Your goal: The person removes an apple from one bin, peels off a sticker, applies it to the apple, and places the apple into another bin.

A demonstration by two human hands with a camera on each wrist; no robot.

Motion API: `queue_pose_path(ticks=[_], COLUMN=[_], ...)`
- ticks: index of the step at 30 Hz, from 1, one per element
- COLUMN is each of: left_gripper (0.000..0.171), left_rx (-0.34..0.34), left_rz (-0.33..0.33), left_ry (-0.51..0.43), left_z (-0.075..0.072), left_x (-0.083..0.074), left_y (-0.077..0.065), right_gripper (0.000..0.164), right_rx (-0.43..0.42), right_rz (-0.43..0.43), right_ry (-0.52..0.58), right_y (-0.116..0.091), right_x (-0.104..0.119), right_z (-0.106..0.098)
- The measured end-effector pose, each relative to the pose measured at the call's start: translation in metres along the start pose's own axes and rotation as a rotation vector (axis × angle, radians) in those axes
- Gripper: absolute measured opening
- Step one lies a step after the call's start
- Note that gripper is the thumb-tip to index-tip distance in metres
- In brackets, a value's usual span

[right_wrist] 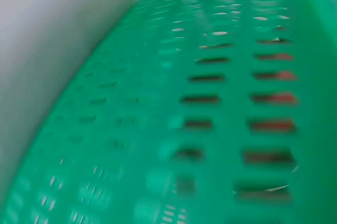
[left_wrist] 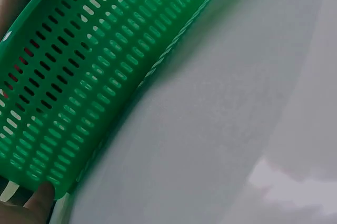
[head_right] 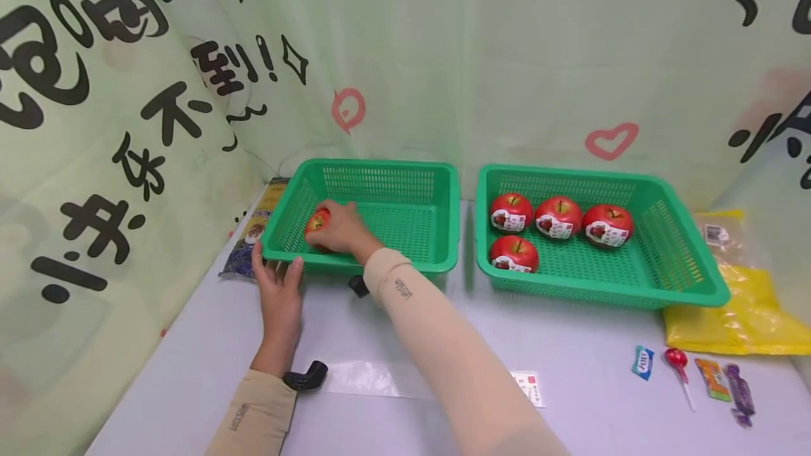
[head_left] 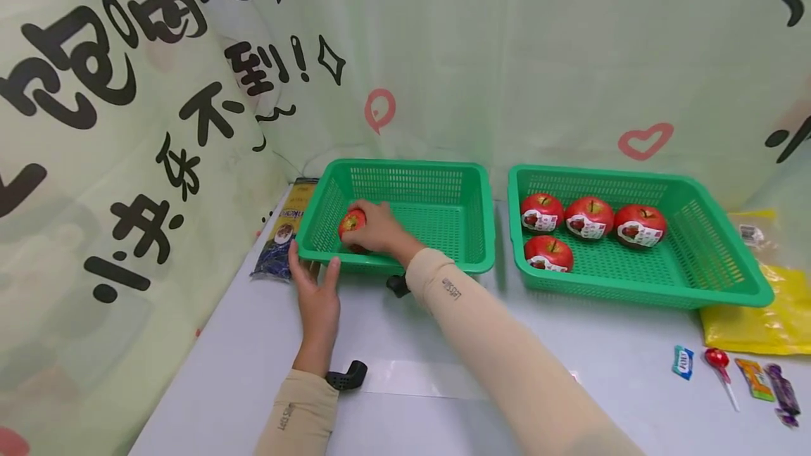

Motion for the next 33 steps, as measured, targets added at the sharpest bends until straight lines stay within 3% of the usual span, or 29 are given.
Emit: queue_pose_path(ticks=[6,12,16,22,25,26,28,30,33], left_gripper=[0.09,0.092,0.092,0.078,0.052,0.043,0.03,0.025,0.031], left_rx=[0.006,-0.013,-0.075,-0.264,-0.278,-0.241,-0.08,0.173,0.592], left_rz=[-0.022,-0.018,0.003,0.125,0.203,0.225,0.256,0.293,0.355], left_ry=[0.071,0.085,0.109,0.177,0.282,0.334,0.442,0.546,0.672], left_z=[-0.002,-0.005,-0.005,-0.016,-0.019,-0.018,-0.012,0.001,0.026], left_x=[0.001,-0.004,-0.012,-0.038,-0.052,-0.055,-0.056,-0.052,-0.037], left_y=[-0.004,-0.005,-0.01,-0.024,-0.031,-0.032,-0.032,-0.035,-0.051], right_gripper=[0.063,0.068,0.072,0.075,0.077,0.077,0.078,0.079,0.077], right_rx=[-0.077,-0.12,-0.154,-0.226,-0.26,-0.27,-0.283,-0.289,-0.294], right_rz=[-0.028,-0.018,-0.032,-0.008,0.041,0.058,0.085,0.11,0.138], right_ry=[0.206,0.254,0.268,0.271,0.282,0.285,0.295,0.306,0.32], right_y=[-0.033,-0.088,-0.13,-0.183,-0.203,-0.209,-0.219,-0.226,-0.231], right_x=[-0.002,-0.006,-0.015,-0.043,-0.059,-0.064,-0.074,-0.083,-0.098], right_z=[-0.045,-0.092,-0.12,-0.14,-0.144,-0.144,-0.144,-0.142,-0.137])
Point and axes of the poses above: each hand's wrist, its own y-axis towards the middle knuckle, its own z-axis out of the palm, x = y × z, the point moved 7 cm from there along y, towards the middle knuckle, and after that the axes turned 11 degrees about -x, right-handed, at the moved point
